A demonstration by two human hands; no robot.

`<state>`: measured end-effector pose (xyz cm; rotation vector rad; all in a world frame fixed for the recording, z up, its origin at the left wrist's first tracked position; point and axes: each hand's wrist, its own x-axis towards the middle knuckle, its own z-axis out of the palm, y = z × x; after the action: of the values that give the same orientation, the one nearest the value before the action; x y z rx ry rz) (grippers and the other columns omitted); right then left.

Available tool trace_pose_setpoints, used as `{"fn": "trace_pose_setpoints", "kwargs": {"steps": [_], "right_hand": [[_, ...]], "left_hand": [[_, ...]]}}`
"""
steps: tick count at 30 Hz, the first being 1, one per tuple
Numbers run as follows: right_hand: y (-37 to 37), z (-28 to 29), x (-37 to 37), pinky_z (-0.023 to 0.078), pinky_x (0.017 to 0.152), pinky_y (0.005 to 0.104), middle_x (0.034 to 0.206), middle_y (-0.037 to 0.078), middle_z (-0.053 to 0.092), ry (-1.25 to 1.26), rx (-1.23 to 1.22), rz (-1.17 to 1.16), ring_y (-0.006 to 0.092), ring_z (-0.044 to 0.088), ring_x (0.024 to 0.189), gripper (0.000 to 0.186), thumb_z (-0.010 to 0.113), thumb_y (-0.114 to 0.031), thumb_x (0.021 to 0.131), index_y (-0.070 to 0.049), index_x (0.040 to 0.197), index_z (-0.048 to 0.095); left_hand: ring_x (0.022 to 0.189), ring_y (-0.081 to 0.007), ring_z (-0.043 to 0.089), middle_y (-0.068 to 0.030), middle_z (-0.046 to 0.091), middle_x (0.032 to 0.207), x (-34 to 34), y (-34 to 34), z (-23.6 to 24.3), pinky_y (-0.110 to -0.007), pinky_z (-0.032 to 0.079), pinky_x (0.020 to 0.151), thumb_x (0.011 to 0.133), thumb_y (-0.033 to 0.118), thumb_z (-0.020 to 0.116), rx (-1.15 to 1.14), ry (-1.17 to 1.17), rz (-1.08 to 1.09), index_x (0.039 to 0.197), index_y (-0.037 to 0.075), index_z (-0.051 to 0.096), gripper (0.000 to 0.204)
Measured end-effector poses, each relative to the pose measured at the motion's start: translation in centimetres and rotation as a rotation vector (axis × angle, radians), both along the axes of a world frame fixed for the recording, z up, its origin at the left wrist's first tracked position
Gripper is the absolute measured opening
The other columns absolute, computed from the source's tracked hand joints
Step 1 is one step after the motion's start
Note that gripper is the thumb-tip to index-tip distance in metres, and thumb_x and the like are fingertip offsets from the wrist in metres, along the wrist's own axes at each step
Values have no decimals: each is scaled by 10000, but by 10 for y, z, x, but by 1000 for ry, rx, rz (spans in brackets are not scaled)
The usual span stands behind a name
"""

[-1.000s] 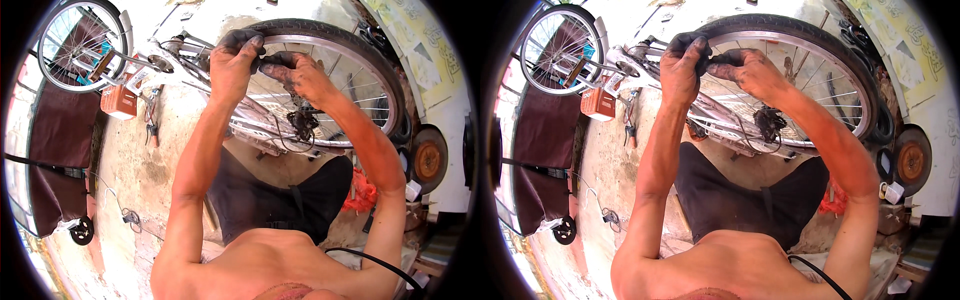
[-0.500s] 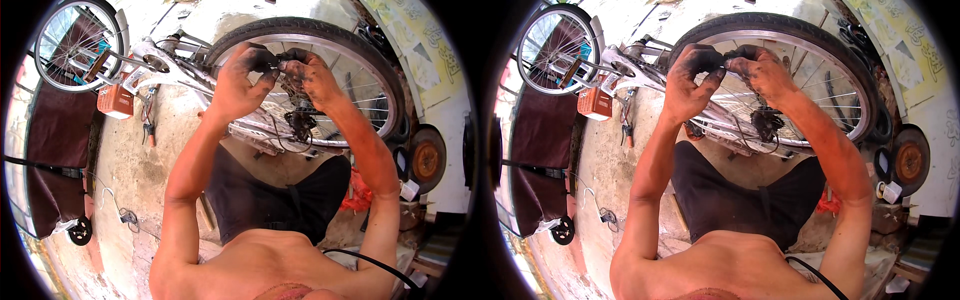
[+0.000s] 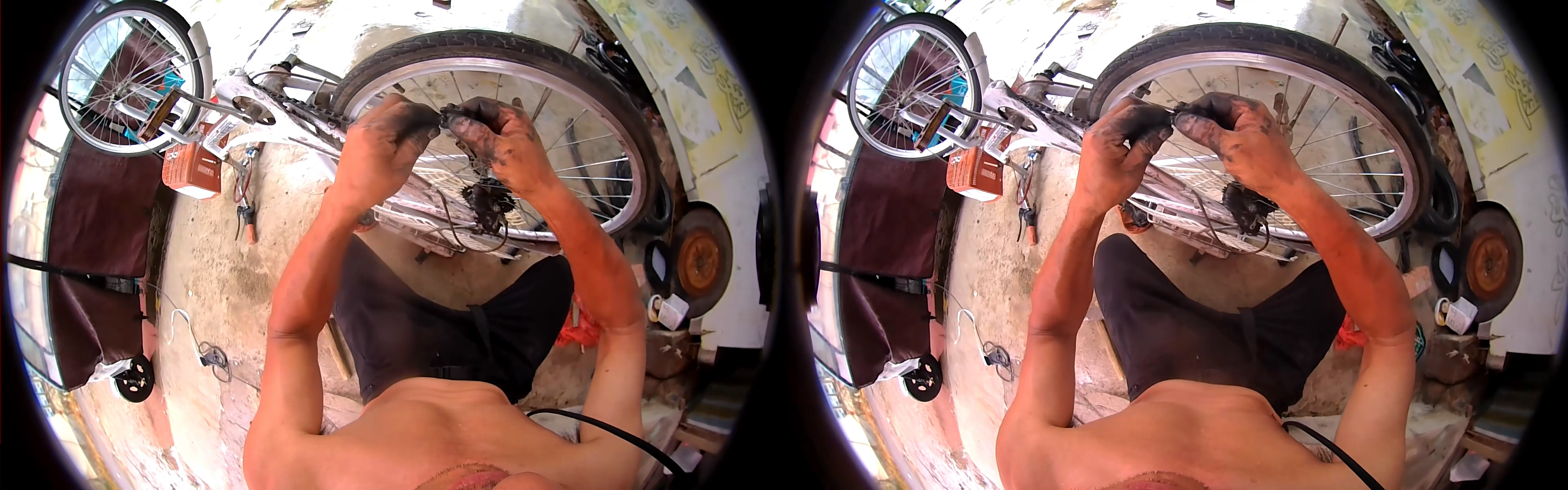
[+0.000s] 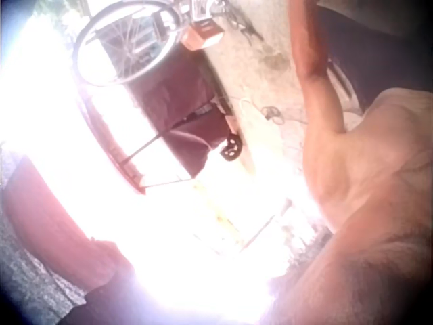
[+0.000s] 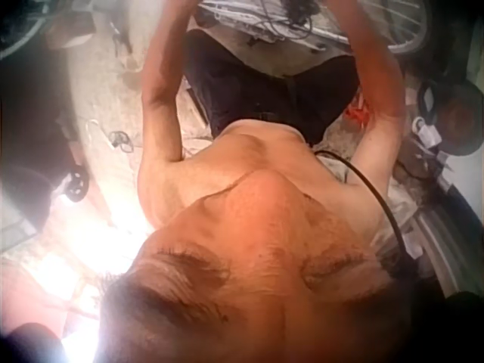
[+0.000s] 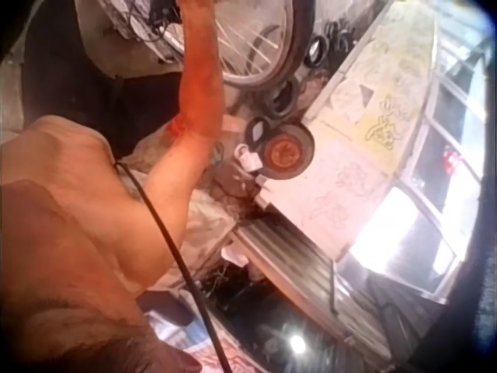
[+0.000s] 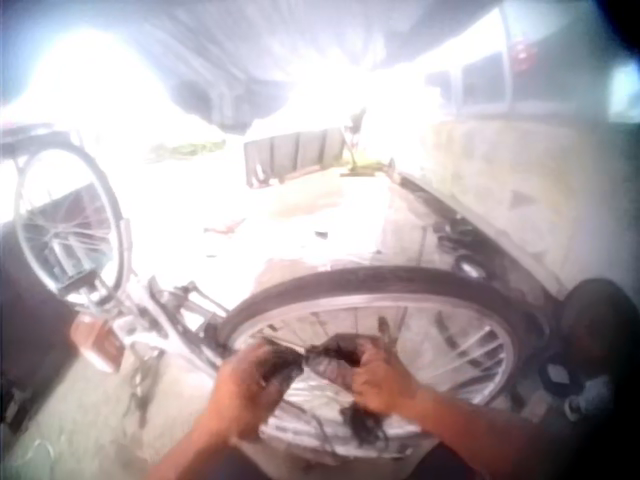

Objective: The person repairs a bicycle chain by hand, using pliers to manipulate the links while the bike is upside down.

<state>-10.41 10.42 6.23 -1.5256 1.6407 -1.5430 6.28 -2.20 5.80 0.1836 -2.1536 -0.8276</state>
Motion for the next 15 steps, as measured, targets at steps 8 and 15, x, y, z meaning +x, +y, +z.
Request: {"fn": "trace_pose_setpoints", "kwargs": {"steps": [8, 15], "right_hand": [[9, 3, 9, 391, 600, 272, 642, -18, 558, 120, 23, -99, 77, 488, 605, 290, 597, -303, 1005, -40, 1086, 690], [19, 12, 20, 475, 693, 309, 785, 66, 652, -163, 52, 56, 116, 563, 682, 245, 580, -220, 999, 0, 1063, 670]], "left_hand": [[824, -134, 584, -63, 616, 917, 4, -1, -4, -266, 473, 730, 880, -42, 652, 192, 55, -24, 1034, -43, 685, 157], [838, -137, 598, -61, 621, 918, 9, 2, -9, -264, 478, 731, 883, -34, 655, 233, 86, -70, 1056, -36, 697, 178]]}}
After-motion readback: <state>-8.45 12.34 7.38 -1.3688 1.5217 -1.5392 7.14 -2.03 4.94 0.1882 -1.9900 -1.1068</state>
